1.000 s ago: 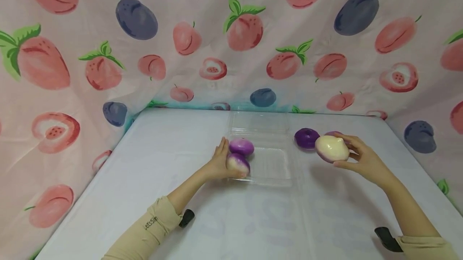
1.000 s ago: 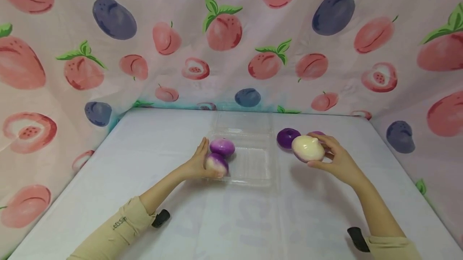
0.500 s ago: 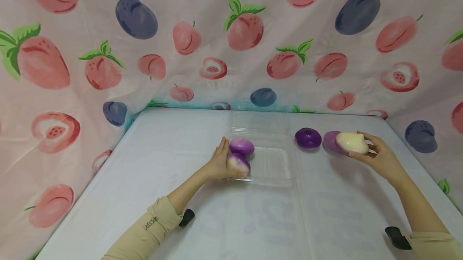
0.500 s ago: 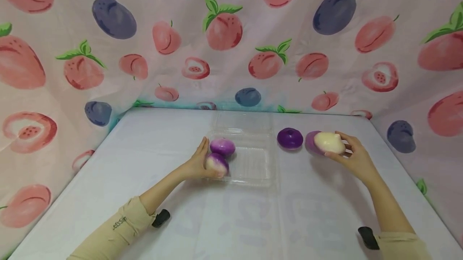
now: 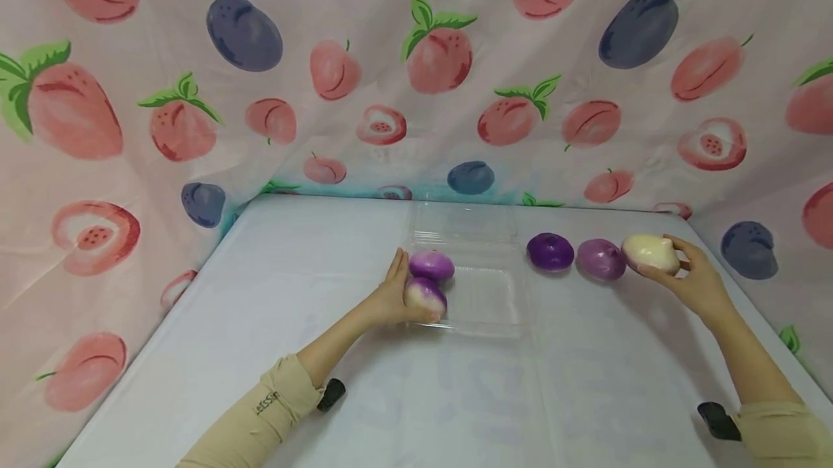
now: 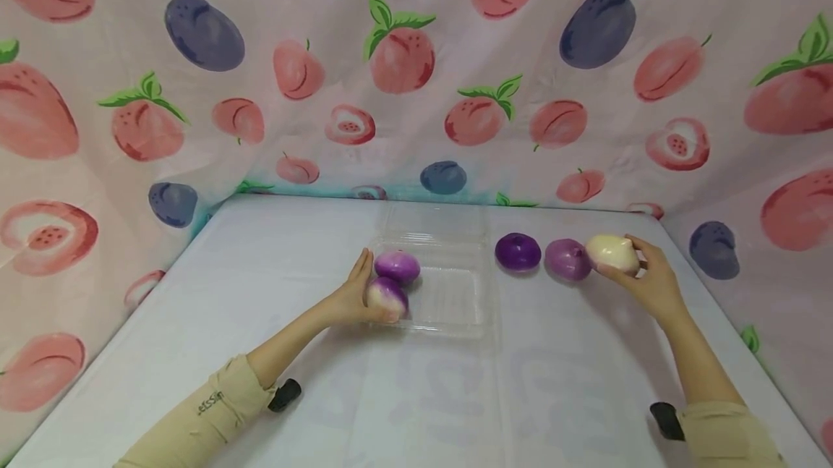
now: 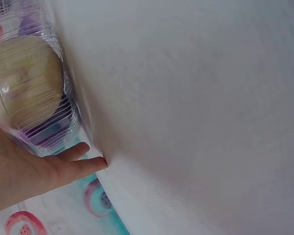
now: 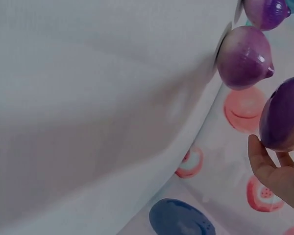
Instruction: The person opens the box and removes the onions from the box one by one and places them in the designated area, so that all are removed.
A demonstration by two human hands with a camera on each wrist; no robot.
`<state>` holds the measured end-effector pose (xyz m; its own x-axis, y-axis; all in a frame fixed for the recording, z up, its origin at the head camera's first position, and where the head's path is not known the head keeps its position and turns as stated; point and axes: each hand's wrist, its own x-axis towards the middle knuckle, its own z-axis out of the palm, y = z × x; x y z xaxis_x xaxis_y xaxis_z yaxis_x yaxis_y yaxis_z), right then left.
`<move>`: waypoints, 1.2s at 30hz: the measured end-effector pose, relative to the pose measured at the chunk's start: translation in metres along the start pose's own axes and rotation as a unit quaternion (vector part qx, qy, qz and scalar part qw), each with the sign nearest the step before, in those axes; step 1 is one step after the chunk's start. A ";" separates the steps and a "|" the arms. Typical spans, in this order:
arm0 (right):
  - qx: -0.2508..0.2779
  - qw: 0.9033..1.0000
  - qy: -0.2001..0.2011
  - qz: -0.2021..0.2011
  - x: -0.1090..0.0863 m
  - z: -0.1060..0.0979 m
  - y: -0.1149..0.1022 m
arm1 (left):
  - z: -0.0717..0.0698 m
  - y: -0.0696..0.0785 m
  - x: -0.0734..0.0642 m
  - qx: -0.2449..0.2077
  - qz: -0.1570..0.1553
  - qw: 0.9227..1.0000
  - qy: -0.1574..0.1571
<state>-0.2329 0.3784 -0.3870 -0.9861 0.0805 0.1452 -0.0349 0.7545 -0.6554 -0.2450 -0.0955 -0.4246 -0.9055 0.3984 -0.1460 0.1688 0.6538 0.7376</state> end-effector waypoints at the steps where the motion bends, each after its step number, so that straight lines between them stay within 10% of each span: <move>1: -0.005 1.000 0.003 0.000 0.002 -0.001 0.001 | 0.000 0.000 0.000 0.000 0.001 1.000 0.001; 36: -0.043 0.997 0.008 0.059 0.041 0.016 0.041 | 0.000 0.000 -0.002 -0.023 0.002 1.000 -0.005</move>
<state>-0.2777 0.4021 -0.4196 -0.9797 0.1820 0.0841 0.0954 0.7923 -0.6026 -0.2429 -0.0962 -0.4247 -0.9011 0.4070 -0.1494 0.1541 0.6227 0.7672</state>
